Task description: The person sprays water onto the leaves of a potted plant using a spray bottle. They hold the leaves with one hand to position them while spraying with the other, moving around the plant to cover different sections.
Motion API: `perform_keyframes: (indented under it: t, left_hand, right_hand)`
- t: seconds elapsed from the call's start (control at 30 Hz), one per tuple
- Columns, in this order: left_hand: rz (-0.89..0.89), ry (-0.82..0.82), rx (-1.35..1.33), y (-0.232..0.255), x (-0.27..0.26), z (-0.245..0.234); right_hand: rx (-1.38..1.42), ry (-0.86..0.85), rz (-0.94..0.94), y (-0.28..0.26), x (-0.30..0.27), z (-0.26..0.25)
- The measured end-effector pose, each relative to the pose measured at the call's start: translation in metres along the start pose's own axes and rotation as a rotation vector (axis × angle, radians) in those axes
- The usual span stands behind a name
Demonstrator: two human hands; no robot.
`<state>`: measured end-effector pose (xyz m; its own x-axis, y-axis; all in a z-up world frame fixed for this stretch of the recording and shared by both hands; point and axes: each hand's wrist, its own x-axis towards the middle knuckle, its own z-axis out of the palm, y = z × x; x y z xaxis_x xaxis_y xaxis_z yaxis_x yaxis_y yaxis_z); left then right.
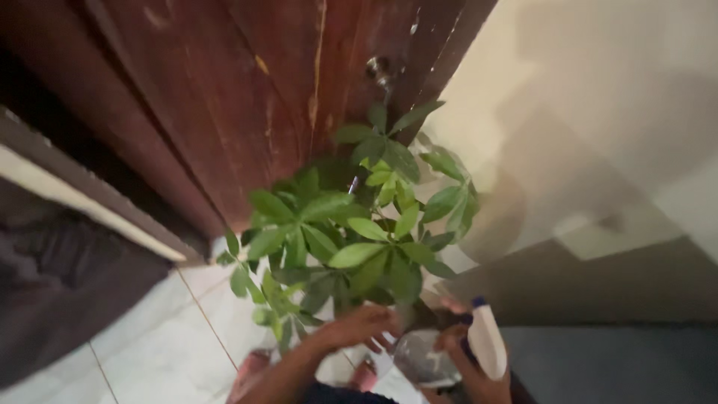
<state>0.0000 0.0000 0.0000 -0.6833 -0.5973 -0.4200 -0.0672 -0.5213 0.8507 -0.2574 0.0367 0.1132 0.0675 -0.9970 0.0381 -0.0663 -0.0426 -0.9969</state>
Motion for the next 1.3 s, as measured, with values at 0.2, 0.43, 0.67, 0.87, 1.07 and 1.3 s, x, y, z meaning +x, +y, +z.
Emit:
perform_keyframes:
  t: [0.2,0.43,0.67,0.87,1.07,1.3]
  left_hand:
    - [0.408,0.252,-0.247,0.095,-0.034,0.0]
    - [0.601,0.586,-0.473,0.149,0.04,-0.074]
    - [0.579,0.622,-0.63,0.104,0.189,-0.201]
    - [0.389,0.766,-0.749,0.085,0.262,-0.235]
    - [0.383,0.847,-0.696,0.094,0.294,-0.226]
    - [0.493,0.732,-0.856,0.101,0.263,-0.196]
  right_hand:
    - [-0.125,-0.127,0.023,-0.01,0.065,-0.049]
    - [-0.048,-0.262,0.0,-0.018,0.156,-0.042]
    - [-0.278,-0.366,0.114,-0.033,0.259,-0.015]
    - [-0.227,-0.424,0.172,-0.022,0.32,-0.009]
    - [-0.255,-0.561,0.148,-0.005,0.344,-0.011]
    - [-0.306,-0.627,0.177,0.004,0.345,-0.008]
